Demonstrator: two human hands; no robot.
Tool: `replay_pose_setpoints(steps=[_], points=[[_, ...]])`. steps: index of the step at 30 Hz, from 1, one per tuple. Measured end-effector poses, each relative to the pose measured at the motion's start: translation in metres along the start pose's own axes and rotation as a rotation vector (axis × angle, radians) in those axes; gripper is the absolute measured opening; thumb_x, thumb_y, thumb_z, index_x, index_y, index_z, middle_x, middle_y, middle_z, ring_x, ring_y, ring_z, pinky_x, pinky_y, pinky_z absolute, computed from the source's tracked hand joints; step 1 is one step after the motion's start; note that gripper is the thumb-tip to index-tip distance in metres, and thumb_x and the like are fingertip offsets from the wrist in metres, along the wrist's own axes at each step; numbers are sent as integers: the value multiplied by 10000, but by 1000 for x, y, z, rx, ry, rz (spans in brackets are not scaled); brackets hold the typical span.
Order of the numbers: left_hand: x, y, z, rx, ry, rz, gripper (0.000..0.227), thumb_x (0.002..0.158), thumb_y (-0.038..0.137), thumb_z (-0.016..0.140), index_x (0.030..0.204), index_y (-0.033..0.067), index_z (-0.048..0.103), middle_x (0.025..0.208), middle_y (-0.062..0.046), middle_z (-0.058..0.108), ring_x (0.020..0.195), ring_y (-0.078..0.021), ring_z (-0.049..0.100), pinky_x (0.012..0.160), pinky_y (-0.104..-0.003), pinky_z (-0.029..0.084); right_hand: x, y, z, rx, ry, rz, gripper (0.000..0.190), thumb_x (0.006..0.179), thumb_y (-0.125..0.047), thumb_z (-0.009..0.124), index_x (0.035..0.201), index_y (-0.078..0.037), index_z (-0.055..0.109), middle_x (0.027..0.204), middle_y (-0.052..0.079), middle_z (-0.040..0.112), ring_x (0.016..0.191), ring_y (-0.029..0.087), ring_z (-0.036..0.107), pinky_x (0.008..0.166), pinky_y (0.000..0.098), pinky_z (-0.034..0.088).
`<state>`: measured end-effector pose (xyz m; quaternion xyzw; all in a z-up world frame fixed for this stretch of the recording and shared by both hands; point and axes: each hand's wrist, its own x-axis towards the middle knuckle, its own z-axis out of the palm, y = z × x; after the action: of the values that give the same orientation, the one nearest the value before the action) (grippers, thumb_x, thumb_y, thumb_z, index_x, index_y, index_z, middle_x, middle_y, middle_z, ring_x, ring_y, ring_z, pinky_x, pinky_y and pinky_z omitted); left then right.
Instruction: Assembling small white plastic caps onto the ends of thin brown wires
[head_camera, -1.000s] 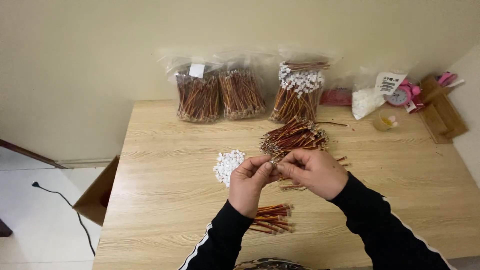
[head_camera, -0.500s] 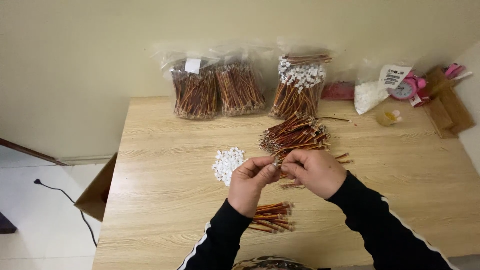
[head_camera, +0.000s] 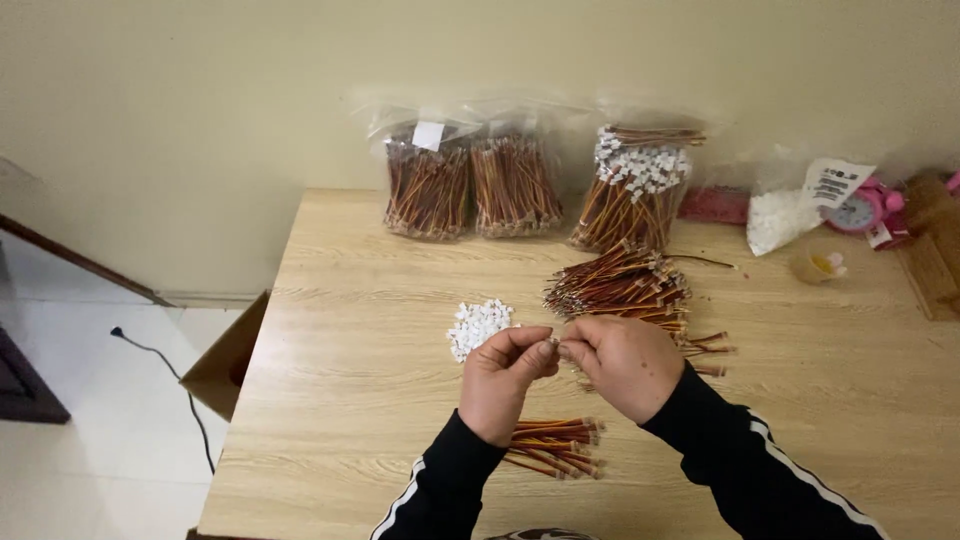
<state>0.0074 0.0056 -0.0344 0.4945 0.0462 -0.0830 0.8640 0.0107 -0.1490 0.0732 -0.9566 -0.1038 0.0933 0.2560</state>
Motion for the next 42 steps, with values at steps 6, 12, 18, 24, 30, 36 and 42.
replay_pose_setpoints(steps=[6,12,18,24,30,36,42], points=[[-6,7,-4,-49,20,-11,233,837,-2,712,1054,-83,688,851,-208,729,755,-236,729,699,-329,634,0,-12,-9,104,-61,53,166,839,-318,664,919,-194,739,796,69,768,883,292,711,755,392,544],[-8,-4,-1,-106,23,-47,204,874,15,669,1058,-74,676,868,-183,717,775,-239,725,710,-346,634,1,7,-2,135,-43,17,194,847,-315,667,825,-127,712,774,139,729,843,335,708,719,402,538],[-12,-1,8,-79,21,-25,210,887,4,648,1078,-81,659,897,-213,717,786,-258,726,731,-364,633,-3,3,-1,110,32,41,173,853,-331,639,793,-186,714,716,79,718,779,274,710,680,358,532],[-6,-11,1,-70,9,-17,201,886,6,651,1072,-69,661,868,-188,704,771,-245,722,722,-362,636,-1,19,6,307,-72,116,172,853,-279,655,790,-136,727,596,39,701,595,179,666,620,297,520],[-18,9,8,-81,2,-50,251,899,55,653,1103,-91,658,881,-226,697,808,-313,726,748,-423,632,-6,13,-2,175,-50,66,143,841,-305,662,807,-182,728,699,65,736,759,264,717,689,346,536],[-11,-1,-1,17,-9,-20,183,906,54,647,1043,-64,673,831,-185,692,763,-271,723,708,-383,636,-7,13,4,161,-12,-28,151,856,-246,638,833,-115,710,756,130,718,829,329,701,732,396,536],[-26,15,4,117,19,37,174,895,40,651,1033,-62,680,825,-180,704,747,-229,713,710,-355,635,-17,-8,-2,200,25,-36,133,846,-270,664,791,-164,724,740,70,728,809,282,715,727,349,547]])
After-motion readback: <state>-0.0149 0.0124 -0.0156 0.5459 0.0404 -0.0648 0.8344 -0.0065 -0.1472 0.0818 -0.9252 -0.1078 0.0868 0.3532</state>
